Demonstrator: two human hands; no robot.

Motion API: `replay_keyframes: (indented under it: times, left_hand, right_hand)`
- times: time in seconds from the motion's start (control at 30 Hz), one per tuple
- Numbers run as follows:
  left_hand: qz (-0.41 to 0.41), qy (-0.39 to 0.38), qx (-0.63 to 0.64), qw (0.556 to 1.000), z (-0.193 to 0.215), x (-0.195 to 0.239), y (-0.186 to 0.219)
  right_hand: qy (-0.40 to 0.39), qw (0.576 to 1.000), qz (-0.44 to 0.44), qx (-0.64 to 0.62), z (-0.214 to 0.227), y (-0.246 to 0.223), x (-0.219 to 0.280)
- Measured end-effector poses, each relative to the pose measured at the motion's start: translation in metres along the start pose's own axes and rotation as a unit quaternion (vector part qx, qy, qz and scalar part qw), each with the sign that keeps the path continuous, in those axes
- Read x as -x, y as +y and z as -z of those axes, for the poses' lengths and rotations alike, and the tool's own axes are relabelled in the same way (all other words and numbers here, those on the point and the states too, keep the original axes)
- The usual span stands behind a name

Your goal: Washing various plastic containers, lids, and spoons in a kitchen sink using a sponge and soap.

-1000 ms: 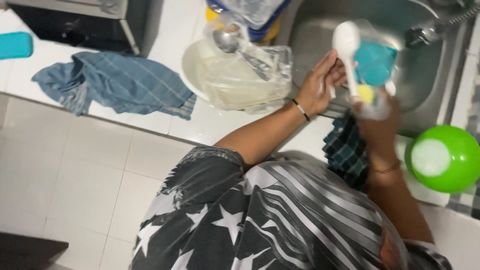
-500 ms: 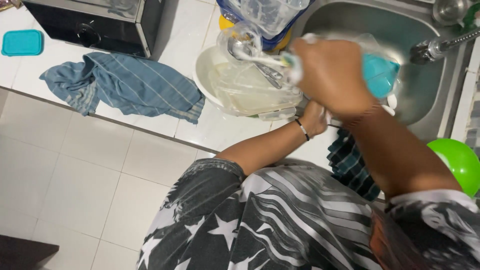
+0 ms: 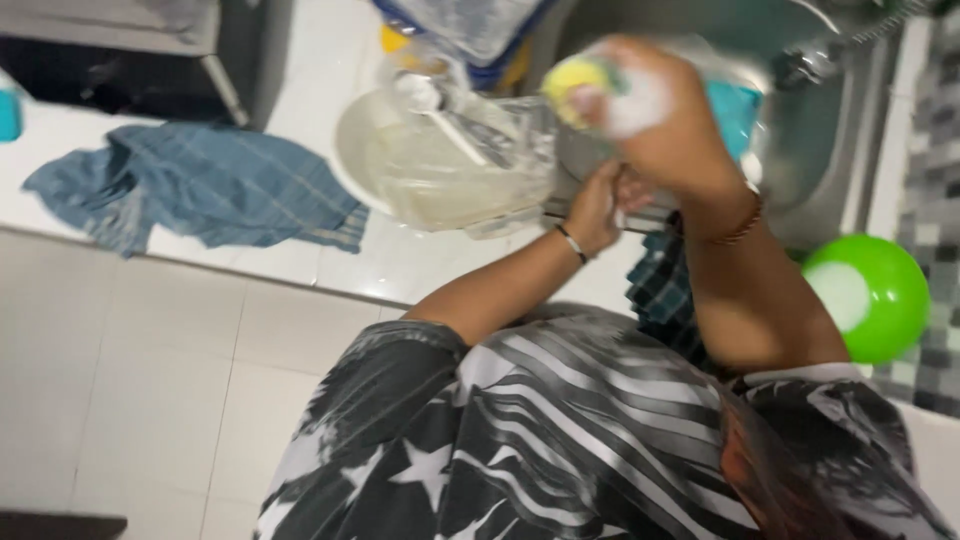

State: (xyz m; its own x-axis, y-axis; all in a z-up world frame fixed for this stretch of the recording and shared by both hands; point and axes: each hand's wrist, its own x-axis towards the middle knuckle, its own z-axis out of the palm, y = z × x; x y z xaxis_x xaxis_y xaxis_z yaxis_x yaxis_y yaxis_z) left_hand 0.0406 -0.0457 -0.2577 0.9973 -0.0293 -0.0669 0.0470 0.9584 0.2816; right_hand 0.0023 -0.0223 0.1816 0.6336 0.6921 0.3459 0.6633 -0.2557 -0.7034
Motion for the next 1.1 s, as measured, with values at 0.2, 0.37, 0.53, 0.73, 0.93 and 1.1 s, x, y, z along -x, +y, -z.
replay_keyframes:
  times: [0.2,0.37,0.53,0.73,0.93,1.1]
  left_hand:
    - [-0.016,0.050,-0.230,0.972,-0.105,0.028,0.103]
    - [-0.086,0.071,-0.414,0.903,-0.108,-0.007,0.079]
    - [-0.049,0.103,-0.451,0.885,-0.055,-0.100,0.021]
    - [0.024,-0.034,-0.880,0.474,0.044,-0.218,-0.048]
    - [0.279,0.230,-0.680,0.638,-0.029,-0.198,-0.060]
    - [0.153,0.217,-0.738,0.620,-0.013,-0.202,-0.065]
  right_hand:
    - [0.297,0.862,-0.261,-0.317,0.023,0.179,0.141]
    - [0.390,0.786,-0.348,-0.330,-0.005,0.223,0.204]
    - [0.393,0.804,-0.331,-0.301,-0.022,0.231,0.215]
    - [0.373,0.835,-0.293,-0.280,-0.020,0.226,0.222]
    - [0.352,0.849,-0.284,-0.272,-0.015,0.222,0.220]
    - [0.327,0.843,-0.301,-0.303,-0.008,0.209,0.213]
